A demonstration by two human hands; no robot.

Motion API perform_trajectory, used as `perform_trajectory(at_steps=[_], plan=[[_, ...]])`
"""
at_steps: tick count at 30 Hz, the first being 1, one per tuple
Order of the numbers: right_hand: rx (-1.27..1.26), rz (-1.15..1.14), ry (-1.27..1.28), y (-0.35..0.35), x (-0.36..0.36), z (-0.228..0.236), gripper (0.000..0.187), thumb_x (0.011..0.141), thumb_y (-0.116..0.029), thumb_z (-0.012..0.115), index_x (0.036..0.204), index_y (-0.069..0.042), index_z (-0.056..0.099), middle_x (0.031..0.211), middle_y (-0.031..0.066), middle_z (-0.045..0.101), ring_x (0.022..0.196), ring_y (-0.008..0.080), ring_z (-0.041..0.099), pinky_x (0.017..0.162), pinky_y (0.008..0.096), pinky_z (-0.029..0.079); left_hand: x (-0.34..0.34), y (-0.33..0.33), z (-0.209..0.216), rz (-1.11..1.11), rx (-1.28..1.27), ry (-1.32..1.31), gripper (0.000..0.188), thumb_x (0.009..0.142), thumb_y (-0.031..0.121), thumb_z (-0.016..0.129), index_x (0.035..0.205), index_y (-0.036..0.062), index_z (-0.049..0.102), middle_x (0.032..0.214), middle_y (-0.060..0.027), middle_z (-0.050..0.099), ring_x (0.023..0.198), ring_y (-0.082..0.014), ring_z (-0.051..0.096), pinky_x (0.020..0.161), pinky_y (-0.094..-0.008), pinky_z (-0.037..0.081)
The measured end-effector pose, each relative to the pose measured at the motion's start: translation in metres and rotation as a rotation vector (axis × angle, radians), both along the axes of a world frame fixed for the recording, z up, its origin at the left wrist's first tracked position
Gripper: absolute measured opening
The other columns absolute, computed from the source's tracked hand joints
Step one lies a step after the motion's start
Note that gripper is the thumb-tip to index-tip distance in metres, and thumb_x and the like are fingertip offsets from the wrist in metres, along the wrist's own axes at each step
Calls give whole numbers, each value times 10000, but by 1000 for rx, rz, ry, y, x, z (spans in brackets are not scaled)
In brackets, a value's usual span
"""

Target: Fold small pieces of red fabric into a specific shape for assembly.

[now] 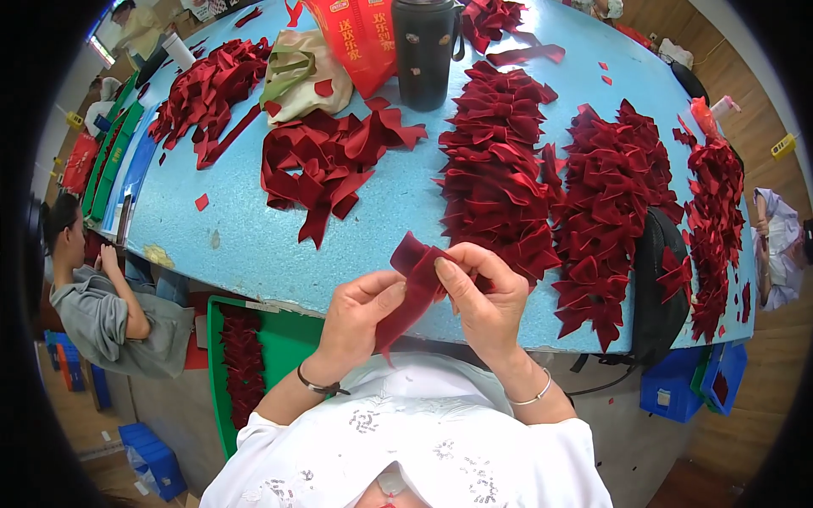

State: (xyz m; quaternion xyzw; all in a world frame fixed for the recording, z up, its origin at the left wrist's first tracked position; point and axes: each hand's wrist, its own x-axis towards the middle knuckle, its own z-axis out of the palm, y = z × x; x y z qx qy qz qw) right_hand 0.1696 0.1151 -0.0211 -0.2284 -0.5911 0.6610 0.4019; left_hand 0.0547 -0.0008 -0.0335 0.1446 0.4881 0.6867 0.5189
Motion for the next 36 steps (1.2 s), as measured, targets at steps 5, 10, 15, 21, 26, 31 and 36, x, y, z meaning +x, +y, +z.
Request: perform_trajectory(at_steps=[5, 10, 15, 21, 26, 31, 36], plan=[[35, -14, -37, -2, -2, 1, 102, 852, -40, 645, 928, 29, 640, 652, -7, 580, 494, 15, 437, 425, 159, 302, 8, 1, -5, 281, 231, 495, 141, 840, 12, 654, 961, -47, 613, 963, -64, 628, 901, -106, 597, 763, -220, 488], [72, -20, -59, -4, -3, 1, 96, 849, -38, 651, 921, 26, 650, 660, 1, 601, 516, 16, 467, 439, 162, 329, 10, 5, 0, 309, 175, 683, 179, 775, 70, 728, 919, 6, 642, 852, -53, 649, 753, -125, 612, 667, -235, 486], [83, -23, -61, -4, -2, 0, 103, 845, -42, 657, 924, 24, 649, 668, 0, 606, 524, 18, 474, 440, 162, 331, 7, 4, 2, 263, 136, 801, 150, 779, 77, 725, 892, 8, 655, 827, -51, 651, 722, -114, 599, 633, -236, 477], [118, -35, -77, -6, -3, 1, 101, 843, -34, 653, 923, 27, 647, 657, -1, 595, 511, 18, 463, 434, 161, 323, 9, -3, 16, 140, 34, 477, 130, 811, 83, 708, 894, -4, 658, 794, -35, 651, 691, -78, 576, 612, -214, 462], [112, -14, -81, -5, -3, -2, 87, 842, -19, 642, 911, 35, 645, 632, 1, 574, 479, 19, 439, 415, 161, 300, 1, -1, 1, 77, 48, 85, 133, 831, 71, 691, 893, -29, 630, 792, -36, 640, 695, -66, 567, 631, -194, 463], [35, 11, -85, -6, -4, -2, 78, 840, -14, 641, 902, 34, 647, 623, 0, 573, 472, 19, 436, 413, 162, 298, 1, 2, -2, 144, 136, 104, 229, 807, 22, 699, 969, -16, 540, 912, -76, 625, 800, -95, 581, 720, -223, 482], [13, 46, -111, -7, -3, -2, 87, 842, -41, 658, 907, 16, 650, 649, -11, 596, 531, 15, 472, 448, 167, 335, 0, 3, -9, 256, 295, 601, 401, 773, -29, 710, 1067, 5, 440, 1019, -114, 599, 887, -139, 595, 805, -271, 495]])
